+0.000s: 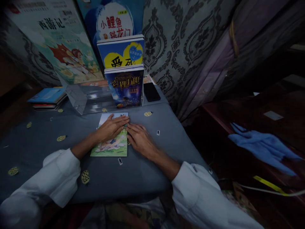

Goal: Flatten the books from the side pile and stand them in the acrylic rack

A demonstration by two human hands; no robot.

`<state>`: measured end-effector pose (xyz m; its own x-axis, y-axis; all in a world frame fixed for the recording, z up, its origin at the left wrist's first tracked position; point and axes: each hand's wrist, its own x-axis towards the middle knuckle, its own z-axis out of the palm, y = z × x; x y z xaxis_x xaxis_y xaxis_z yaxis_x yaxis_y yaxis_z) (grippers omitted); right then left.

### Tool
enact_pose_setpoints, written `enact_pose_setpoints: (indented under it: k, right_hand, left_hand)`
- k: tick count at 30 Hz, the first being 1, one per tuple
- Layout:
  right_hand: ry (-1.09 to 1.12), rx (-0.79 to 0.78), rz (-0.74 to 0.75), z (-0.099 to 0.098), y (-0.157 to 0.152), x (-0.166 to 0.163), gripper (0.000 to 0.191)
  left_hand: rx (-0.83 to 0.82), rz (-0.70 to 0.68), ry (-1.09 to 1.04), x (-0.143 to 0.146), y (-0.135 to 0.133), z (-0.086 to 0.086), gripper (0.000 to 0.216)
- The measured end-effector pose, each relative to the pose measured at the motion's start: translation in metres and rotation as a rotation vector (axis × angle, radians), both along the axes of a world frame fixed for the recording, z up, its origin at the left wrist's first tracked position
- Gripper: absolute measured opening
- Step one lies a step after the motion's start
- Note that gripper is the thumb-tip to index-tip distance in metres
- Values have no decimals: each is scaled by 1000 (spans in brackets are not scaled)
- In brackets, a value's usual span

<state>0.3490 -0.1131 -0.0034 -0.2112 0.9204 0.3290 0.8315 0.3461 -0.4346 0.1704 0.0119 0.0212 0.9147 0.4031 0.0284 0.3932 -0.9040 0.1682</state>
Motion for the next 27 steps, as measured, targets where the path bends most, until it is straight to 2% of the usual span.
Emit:
enact_pose_setpoints:
  k: [8, 16, 27]
  right_hand:
    - [0, 46, 46, -1, -25, -3, 39]
    - [-7, 103, 54, -3, -23, -2, 37]
    - [-18, 199, 122, 2, -41, -6, 34]
  left_hand:
    - [-8, 18, 0, -1, -3, 1, 47]
    - [-50, -81, 5, -14, -22, 10, 47]
    - [-12, -102, -71, -18, -27, 3, 45]
